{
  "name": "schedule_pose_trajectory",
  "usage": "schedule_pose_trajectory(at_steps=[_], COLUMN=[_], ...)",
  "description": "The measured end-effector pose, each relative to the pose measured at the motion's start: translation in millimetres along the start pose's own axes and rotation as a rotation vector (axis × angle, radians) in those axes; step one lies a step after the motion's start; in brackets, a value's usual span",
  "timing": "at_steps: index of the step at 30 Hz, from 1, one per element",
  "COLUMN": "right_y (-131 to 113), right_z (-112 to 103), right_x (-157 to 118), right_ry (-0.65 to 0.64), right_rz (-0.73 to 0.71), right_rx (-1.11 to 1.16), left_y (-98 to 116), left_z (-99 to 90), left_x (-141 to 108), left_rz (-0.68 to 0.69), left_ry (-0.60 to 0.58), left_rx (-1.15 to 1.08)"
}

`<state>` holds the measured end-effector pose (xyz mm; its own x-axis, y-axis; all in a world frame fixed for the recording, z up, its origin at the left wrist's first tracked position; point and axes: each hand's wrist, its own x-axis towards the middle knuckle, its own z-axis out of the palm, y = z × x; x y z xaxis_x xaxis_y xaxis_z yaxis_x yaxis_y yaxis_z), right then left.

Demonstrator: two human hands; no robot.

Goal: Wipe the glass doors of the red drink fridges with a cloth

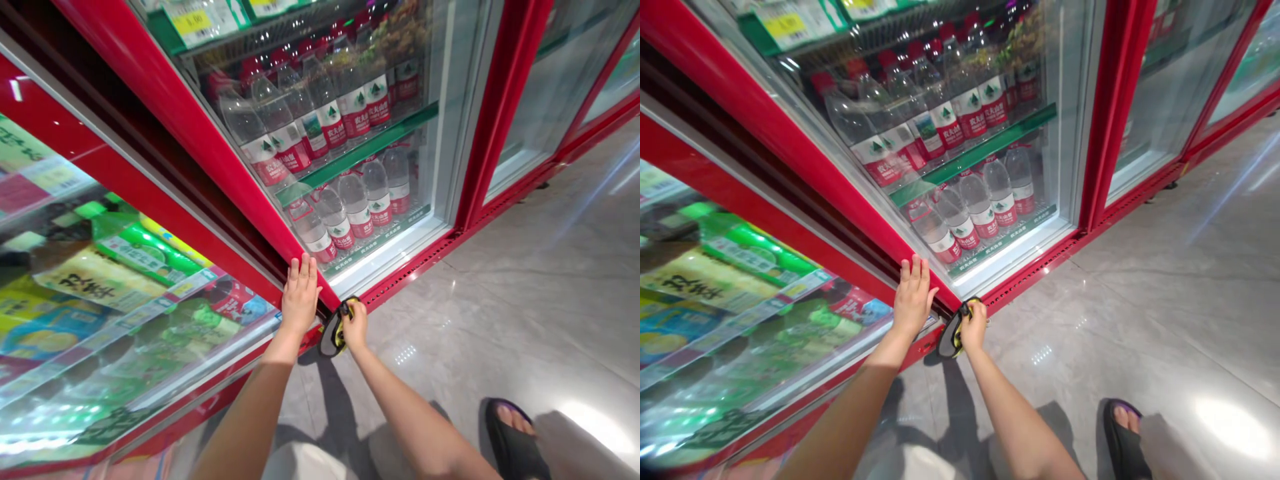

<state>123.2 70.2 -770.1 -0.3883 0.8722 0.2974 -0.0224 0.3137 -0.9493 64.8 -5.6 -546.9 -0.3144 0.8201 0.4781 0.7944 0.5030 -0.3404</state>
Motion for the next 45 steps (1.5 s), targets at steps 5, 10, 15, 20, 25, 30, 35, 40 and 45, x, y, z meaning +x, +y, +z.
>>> schedule_pose_trajectory(at_steps=[5,10,15,20,25,30,35,40,45], right_y=[-3.1,-22.6,-74.7,-76.0,-61.2,-53.2,-29.6,-48.2,-49.7], right_z=[-2.8,-3.8,4.2,-4.4,-7.5,-10.9,-12.3,23.5,29.0], right_x=[9.9,21.8,28.0,39.5,24.0,74.1,93.8,53.6,90.8], right_ry=[0.039,0.048,-0.054,-0.049,0.016,0.069,0.256,0.202,0.155], right_rz=[0.092,0.137,0.019,-0.049,-0.035,-0.081,-0.058,-0.104,0.016], right_rx=[0.057,0.081,0.161,0.137,0.052,0.038,-0.051,-0.091,-0.096], left_y=[-0.9,-1.0,-3.3,-7.2,-7.5,-8.7,-8.8,-8.4,-10.0], left_z=[1.4,0.8,-1.8,-2.6,1.0,0.7,3.2,7.0,9.1], left_x=[0.0,-0.4,-0.9,-2.5,-3.2,-3.5,-3.5,-2.3,-1.8], left_rz=[0.001,0.009,-0.004,0.010,0.009,0.017,0.018,0.010,0.014], left_ry=[0.016,0.002,0.005,0.029,0.055,0.049,0.071,0.103,0.106], left_rx=[0.039,0.032,-0.027,-0.082,-0.082,-0.053,-0.054,-0.044,-0.065])
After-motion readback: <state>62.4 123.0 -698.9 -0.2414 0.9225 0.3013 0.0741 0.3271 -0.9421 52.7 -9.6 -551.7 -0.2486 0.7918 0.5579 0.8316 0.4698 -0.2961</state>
